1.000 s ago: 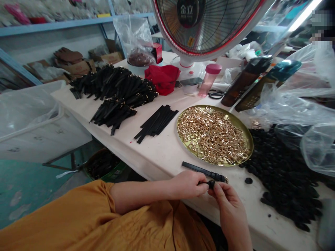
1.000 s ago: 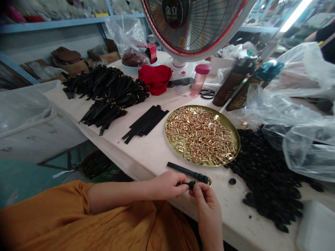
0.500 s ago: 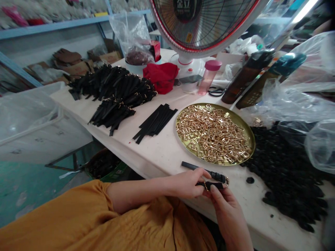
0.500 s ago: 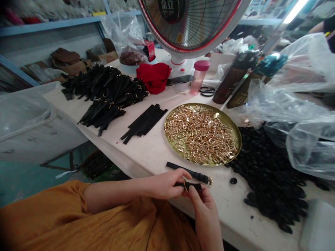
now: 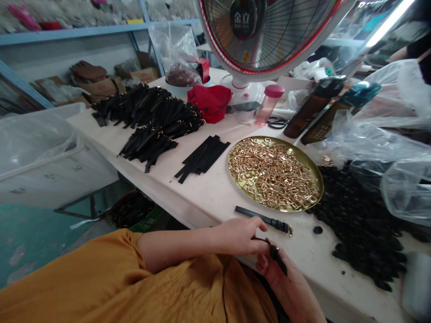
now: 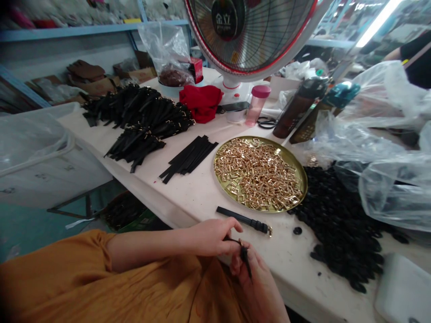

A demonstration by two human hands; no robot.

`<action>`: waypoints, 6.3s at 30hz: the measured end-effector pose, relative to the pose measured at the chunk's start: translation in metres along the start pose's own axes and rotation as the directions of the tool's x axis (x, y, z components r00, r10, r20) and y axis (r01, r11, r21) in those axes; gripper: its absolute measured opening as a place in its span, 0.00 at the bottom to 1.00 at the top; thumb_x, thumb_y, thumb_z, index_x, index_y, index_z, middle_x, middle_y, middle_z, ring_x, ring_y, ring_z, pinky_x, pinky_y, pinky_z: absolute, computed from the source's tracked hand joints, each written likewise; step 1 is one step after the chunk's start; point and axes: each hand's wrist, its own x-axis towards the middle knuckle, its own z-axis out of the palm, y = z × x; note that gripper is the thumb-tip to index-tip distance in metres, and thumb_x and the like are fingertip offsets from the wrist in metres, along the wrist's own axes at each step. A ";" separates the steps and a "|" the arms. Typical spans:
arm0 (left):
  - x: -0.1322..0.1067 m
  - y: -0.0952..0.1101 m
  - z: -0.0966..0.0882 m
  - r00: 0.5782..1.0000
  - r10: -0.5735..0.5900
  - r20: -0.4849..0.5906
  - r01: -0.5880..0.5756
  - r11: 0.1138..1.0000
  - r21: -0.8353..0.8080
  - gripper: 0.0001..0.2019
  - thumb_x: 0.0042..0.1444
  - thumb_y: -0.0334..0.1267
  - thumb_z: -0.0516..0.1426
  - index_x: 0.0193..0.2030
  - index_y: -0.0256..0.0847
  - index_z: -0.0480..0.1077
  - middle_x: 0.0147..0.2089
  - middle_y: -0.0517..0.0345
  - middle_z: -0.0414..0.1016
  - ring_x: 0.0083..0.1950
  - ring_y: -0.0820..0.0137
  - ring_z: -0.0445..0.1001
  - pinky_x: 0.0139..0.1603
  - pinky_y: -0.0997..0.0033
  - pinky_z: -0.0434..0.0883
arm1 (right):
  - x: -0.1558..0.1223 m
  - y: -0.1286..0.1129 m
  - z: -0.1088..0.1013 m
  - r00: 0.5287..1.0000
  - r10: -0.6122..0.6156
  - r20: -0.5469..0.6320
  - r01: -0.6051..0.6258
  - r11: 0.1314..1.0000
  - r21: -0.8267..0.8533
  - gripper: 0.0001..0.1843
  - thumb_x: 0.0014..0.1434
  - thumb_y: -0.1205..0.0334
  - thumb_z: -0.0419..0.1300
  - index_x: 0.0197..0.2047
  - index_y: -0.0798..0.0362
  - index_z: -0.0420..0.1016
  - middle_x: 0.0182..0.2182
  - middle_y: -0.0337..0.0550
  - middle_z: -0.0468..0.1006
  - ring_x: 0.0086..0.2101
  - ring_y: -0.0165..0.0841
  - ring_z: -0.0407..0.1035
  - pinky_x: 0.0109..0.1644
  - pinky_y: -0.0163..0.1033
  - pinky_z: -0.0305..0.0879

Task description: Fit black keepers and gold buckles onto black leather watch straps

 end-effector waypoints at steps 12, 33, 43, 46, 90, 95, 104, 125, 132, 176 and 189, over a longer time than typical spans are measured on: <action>-0.006 -0.002 -0.003 0.995 -0.012 0.095 -0.007 0.980 0.197 0.18 0.51 0.52 0.51 0.36 0.38 0.71 0.31 0.54 0.74 0.32 0.69 0.70 0.26 0.76 0.59 | -0.003 -0.005 0.006 0.985 0.030 -0.167 -0.029 1.000 0.012 0.14 0.50 0.48 0.58 0.34 0.50 0.72 0.31 0.42 0.74 0.33 0.37 0.68 0.39 0.43 0.67; 0.012 -0.019 0.003 0.915 -0.009 0.403 0.251 0.794 -0.553 0.05 0.52 0.32 0.52 0.34 0.36 0.68 0.26 0.63 0.69 0.28 0.78 0.68 0.31 0.79 0.64 | 0.010 0.001 -0.002 0.848 -0.173 -0.500 -0.124 0.854 -0.506 0.22 0.44 0.43 0.60 0.34 0.50 0.61 0.22 0.37 0.69 0.24 0.34 0.66 0.28 0.38 0.61; 0.014 -0.014 0.006 0.931 -0.109 0.347 0.238 0.904 -0.355 0.05 0.49 0.33 0.53 0.32 0.35 0.68 0.22 0.65 0.67 0.25 0.76 0.68 0.29 0.78 0.64 | 0.007 -0.004 -0.012 0.985 -0.135 -0.103 0.045 0.792 -0.609 0.16 0.48 0.47 0.58 0.32 0.51 0.68 0.24 0.40 0.72 0.26 0.34 0.67 0.30 0.38 0.64; 0.012 -0.015 0.002 0.925 -0.069 0.373 0.220 0.898 -0.380 0.08 0.49 0.33 0.53 0.37 0.36 0.68 0.23 0.65 0.67 0.26 0.77 0.69 0.29 0.79 0.65 | 0.006 -0.008 -0.018 0.994 -0.112 0.012 0.094 0.761 -0.642 0.13 0.49 0.49 0.58 0.29 0.50 0.70 0.24 0.40 0.73 0.26 0.34 0.67 0.29 0.36 0.63; -0.022 -0.033 0.032 0.785 -0.155 0.600 0.390 0.877 -0.282 0.05 0.55 0.32 0.49 0.29 0.37 0.62 0.22 0.66 0.67 0.21 0.79 0.65 0.27 0.78 0.65 | -0.038 0.038 0.003 0.993 -0.078 -0.084 0.018 0.827 -0.561 0.12 0.49 0.51 0.57 0.32 0.50 0.70 0.29 0.42 0.75 0.32 0.37 0.69 0.38 0.40 0.65; -0.016 -0.028 0.017 0.752 -0.156 0.641 0.326 0.933 -0.156 0.05 0.55 0.34 0.49 0.29 0.37 0.61 0.24 0.65 0.65 0.23 0.80 0.63 0.27 0.79 0.62 | -0.036 0.039 0.006 0.980 -0.062 -0.189 -0.043 0.862 -0.505 0.13 0.48 0.50 0.58 0.32 0.51 0.69 0.27 0.40 0.73 0.29 0.36 0.67 0.35 0.40 0.64; -0.014 -0.029 0.027 0.820 -0.165 0.547 0.139 0.986 0.090 0.12 0.55 0.42 0.48 0.31 0.37 0.66 0.26 0.61 0.66 0.27 0.75 0.63 0.26 0.77 0.58 | -0.034 0.049 0.010 0.951 -0.067 -0.301 -0.105 0.847 -0.521 0.13 0.49 0.50 0.56 0.31 0.52 0.68 0.27 0.41 0.73 0.30 0.35 0.66 0.35 0.39 0.63; -0.023 -0.029 0.023 0.854 -0.074 0.515 0.042 0.996 0.073 0.10 0.52 0.37 0.49 0.38 0.36 0.67 0.31 0.58 0.71 0.32 0.72 0.68 0.29 0.77 0.62 | -0.039 0.045 0.009 0.972 0.126 -0.198 -0.192 0.913 -0.360 0.17 0.44 0.50 0.62 0.34 0.51 0.69 0.23 0.37 0.72 0.25 0.32 0.64 0.30 0.37 0.61; -0.030 -0.035 0.028 0.806 -0.107 0.582 0.272 0.940 -0.204 0.06 0.53 0.33 0.48 0.29 0.36 0.64 0.26 0.62 0.68 0.27 0.78 0.67 0.29 0.79 0.64 | -0.046 0.051 0.018 0.924 0.284 -0.257 -0.310 0.948 -0.067 0.18 0.44 0.50 0.64 0.34 0.51 0.67 0.19 0.33 0.68 0.20 0.28 0.60 0.24 0.33 0.56; -0.036 -0.055 0.027 0.626 -0.043 0.779 0.447 0.838 -0.314 0.12 0.60 0.38 0.47 0.32 0.35 0.67 0.24 0.63 0.66 0.25 0.79 0.64 0.30 0.78 0.64 | -0.048 0.045 0.002 0.961 0.265 0.085 -0.221 0.912 -0.344 0.16 0.49 0.46 0.58 0.30 0.50 0.67 0.17 0.32 0.63 0.19 0.27 0.56 0.22 0.32 0.51; -0.050 -0.048 0.035 0.695 -0.110 0.711 0.429 0.856 -0.288 0.12 0.60 0.36 0.46 0.31 0.36 0.67 0.21 0.66 0.62 0.22 0.81 0.61 0.27 0.80 0.61 | -0.049 0.038 0.005 0.962 0.191 0.195 -0.078 0.876 -0.477 0.13 0.50 0.49 0.57 0.28 0.50 0.68 0.25 0.38 0.72 0.29 0.33 0.65 0.34 0.36 0.61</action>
